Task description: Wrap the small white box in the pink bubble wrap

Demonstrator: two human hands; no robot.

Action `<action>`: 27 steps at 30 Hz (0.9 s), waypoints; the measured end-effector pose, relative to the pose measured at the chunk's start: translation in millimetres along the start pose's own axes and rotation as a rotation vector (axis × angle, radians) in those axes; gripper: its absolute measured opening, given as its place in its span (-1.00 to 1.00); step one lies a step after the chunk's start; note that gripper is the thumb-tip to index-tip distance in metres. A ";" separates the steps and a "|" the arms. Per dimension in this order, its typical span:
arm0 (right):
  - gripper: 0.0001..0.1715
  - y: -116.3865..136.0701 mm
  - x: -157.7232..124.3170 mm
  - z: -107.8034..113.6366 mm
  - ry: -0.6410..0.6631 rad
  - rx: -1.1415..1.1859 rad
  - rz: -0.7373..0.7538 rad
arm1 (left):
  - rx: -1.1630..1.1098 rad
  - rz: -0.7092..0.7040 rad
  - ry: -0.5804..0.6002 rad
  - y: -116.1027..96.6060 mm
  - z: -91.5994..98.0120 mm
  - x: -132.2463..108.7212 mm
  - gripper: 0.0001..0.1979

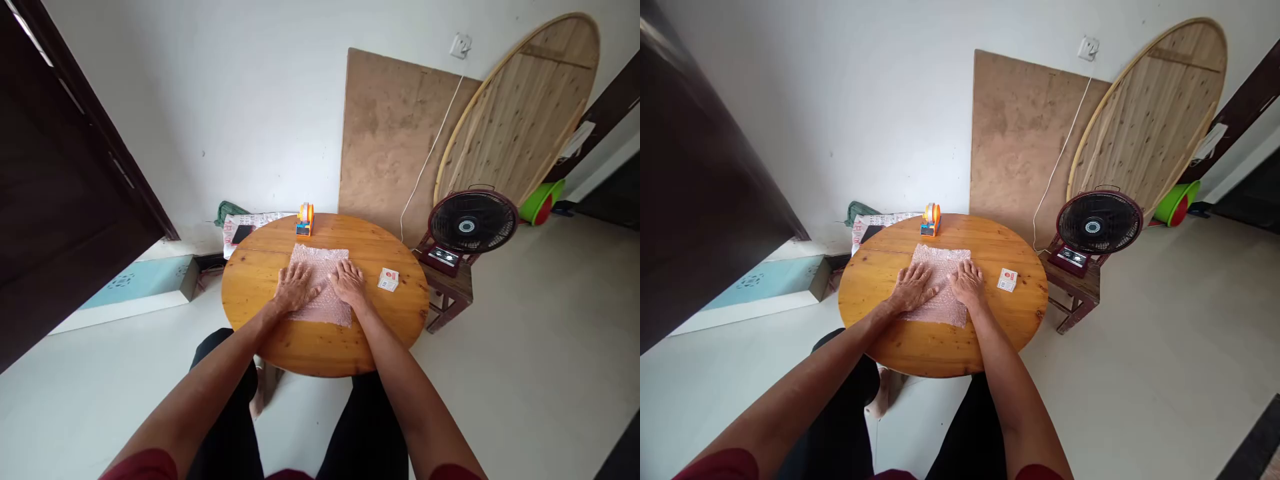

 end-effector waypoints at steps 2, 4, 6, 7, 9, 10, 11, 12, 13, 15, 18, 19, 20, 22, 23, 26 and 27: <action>-0.29 0.4 -0.3 0.6 -0.003 -0.002 0.005 | -0.013 0.021 0.030 -2.4 4.1 1.9 -0.29; -0.30 0.6 -0.6 0.8 0.006 -0.001 0.004 | 0.005 0.027 0.020 -9.5 9.2 7.6 -0.41; -0.30 0.7 -1.2 1.3 0.017 0.000 0.002 | 0.027 -0.020 -0.001 -22.3 12.5 17.6 -0.52; -0.29 0.9 -1.5 1.8 0.018 0.001 0.003 | 0.027 -0.061 -0.003 -29.4 12.6 23.6 -0.54; -0.31 1.0 -2.2 3.0 0.011 0.002 0.009 | 0.008 -0.148 0.014 -40.7 10.4 35.5 -0.57; -0.33 1.0 -2.6 3.5 0.004 0.002 0.013 | -0.002 -0.182 0.022 -43.4 8.9 40.7 -0.57; -0.34 0.8 -2.8 3.9 -0.002 0.003 0.014 | -0.012 -0.206 0.030 -43.8 7.0 45.2 -0.56; -0.36 0.3 -2.9 4.0 -0.005 0.005 0.013 | -0.020 -0.221 0.039 -42.4 4.9 48.7 -0.54; -0.36 -0.2 -2.8 4.1 -0.008 0.007 0.011 | -0.028 -0.227 0.048 -39.3 2.6 51.4 -0.51; -0.36 -1.2 -2.4 3.9 -0.011 0.017 0.010 | -0.045 -0.219 0.063 -31.4 -2.2 54.6 -0.43; -0.36 -2.4 -1.4 3.0 -0.007 0.028 0.023 | -0.066 -0.196 0.067 -22.8 -7.5 55.8 -0.35; -0.36 -3.1 -1.0 2.6 -0.001 0.027 0.029 | -0.072 -0.194 0.067 -22.0 -8.5 55.7 -0.34; -0.36 -4.1 -0.3 2.1 0.012 0.022 0.035 | -0.077 -0.193 0.066 -21.8 -9.0 55.5 -0.32; -0.39 -7.0 2.4 2.1 0.049 0.003 0.047 | -0.088 -0.188 0.071 -22.6 -9.1 55.0 -0.28; -0.40 -8.7 4.7 3.0 0.070 -0.008 0.054 | -0.091 -0.185 0.077 -23.1 -9.0 54.8 -0.27; -0.46 -12.2 16.6 11.0 0.106 -0.038 0.082 | -0.090 -0.179 0.090 -24.3 -8.0 54.3 -0.23; -0.48 -12.3 22.0 14.6 0.107 -0.048 0.087 | -0.089 -0.179 0.091 -24.4 -7.9 54.3 -0.23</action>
Point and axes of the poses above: each hand's wrist, its own x-axis towards the middle knuckle, its own z-axis out of the back of the hand, y = z × x, the point moved 6 cm from there along x, towards the middle knuckle, and after that the axes turned 13 degrees about -x, right-handed, at the moved point
